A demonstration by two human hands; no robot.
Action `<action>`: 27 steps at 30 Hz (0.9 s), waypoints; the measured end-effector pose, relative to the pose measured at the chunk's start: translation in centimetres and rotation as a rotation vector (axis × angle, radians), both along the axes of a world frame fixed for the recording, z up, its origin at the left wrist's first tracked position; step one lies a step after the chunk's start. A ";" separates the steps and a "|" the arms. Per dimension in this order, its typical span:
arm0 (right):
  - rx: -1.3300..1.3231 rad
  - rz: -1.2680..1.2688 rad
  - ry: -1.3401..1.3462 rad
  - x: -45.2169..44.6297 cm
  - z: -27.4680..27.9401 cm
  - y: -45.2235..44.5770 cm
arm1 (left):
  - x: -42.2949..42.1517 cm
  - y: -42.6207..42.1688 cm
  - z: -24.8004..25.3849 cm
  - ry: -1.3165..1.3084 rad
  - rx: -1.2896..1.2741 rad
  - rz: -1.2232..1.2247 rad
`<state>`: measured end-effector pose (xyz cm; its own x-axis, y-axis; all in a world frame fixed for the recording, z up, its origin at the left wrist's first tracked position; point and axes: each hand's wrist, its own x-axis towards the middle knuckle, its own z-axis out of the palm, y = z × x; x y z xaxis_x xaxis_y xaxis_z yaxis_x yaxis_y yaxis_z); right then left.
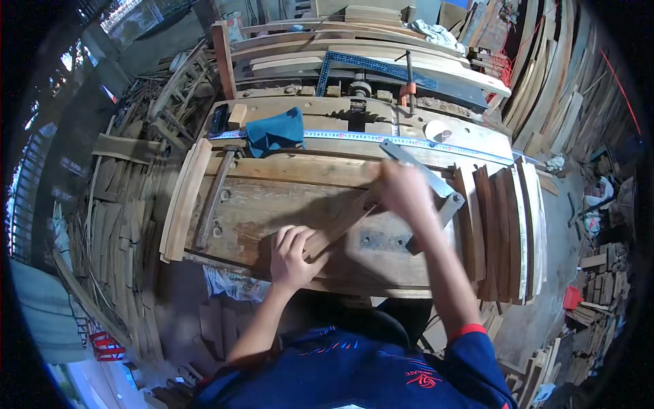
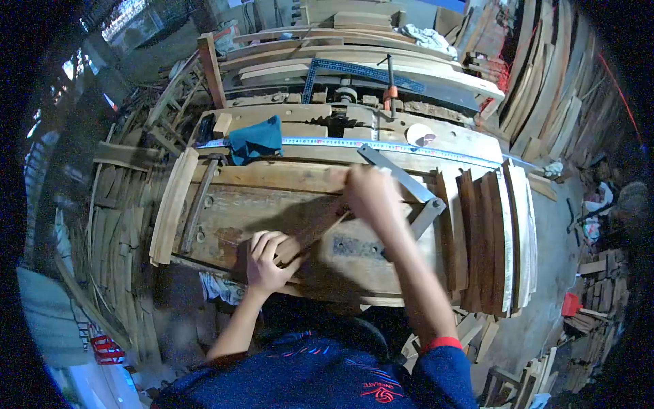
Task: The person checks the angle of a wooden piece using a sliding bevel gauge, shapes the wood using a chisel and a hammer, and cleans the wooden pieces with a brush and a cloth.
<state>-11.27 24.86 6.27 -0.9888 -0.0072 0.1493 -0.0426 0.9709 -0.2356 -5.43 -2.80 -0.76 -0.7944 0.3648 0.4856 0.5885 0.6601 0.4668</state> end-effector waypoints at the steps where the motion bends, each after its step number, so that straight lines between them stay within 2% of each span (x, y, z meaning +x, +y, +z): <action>1: -0.041 0.002 -0.053 0.4 -1.3 -2.2 | 0.0 -0.1 -0.4 0.007 -0.007 0.009; 3: 0.005 0.188 0.061 3.0 -2.9 -6.3 | 0.2 -0.1 -0.4 -0.058 -0.044 0.040; 4: -0.021 0.225 0.003 3.8 -2.2 -7.7 | 0.0 -0.4 -0.2 -0.048 -0.034 0.007; 7: -0.449 0.500 -0.030 3.9 -0.1 -6.4 | 0.1 -0.7 0.7 -0.082 0.010 -0.021; 8: -0.782 0.427 -0.317 4.2 3.1 -5.3 | 0.1 -1.0 0.3 -0.119 0.019 -0.020; 9: -0.762 0.451 -0.208 3.7 0.9 -3.6 | 0.0 -1.2 0.2 -0.153 0.034 -0.024; 10: -0.603 0.320 0.020 4.4 2.1 -3.2 | -0.1 -1.6 0.6 -0.169 0.024 -0.071; 12: -0.230 0.039 0.071 4.0 3.6 -2.0 | -0.3 -1.8 0.5 -0.188 -0.011 -0.100; 14: -0.129 -0.129 0.080 3.4 2.0 -1.5 | -0.2 -1.9 0.5 -0.142 -0.047 -0.134; 17: -0.239 0.130 -0.121 4.1 0.9 -4.8 | -1.3 -2.2 0.4 -0.182 0.040 -0.215; 19: -0.429 0.409 -0.172 4.5 2.1 -6.8 | -1.8 -2.5 1.0 -0.171 -0.025 -0.198; 22: -0.657 0.437 -0.081 4.4 0.8 -8.8 | -2.5 -3.3 3.7 -0.146 -0.073 -0.236; 25: -0.736 0.445 0.020 4.2 -0.8 -9.6 | -1.5 -1.7 5.8 -0.288 0.310 -0.345; 26: -0.786 0.465 0.013 4.2 -1.8 -9.7 | -0.7 -0.2 6.1 -0.447 0.518 -0.307; 27: -0.824 0.483 0.044 4.5 -2.0 -9.8 | -0.6 1.1 4.6 -0.473 0.684 -0.253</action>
<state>-6.80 15.01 4.24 -0.8997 -0.2892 0.3271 -0.4209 0.3759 -0.8256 -6.07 -1.69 3.86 -0.9030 0.3059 0.3016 0.3230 0.0207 0.9462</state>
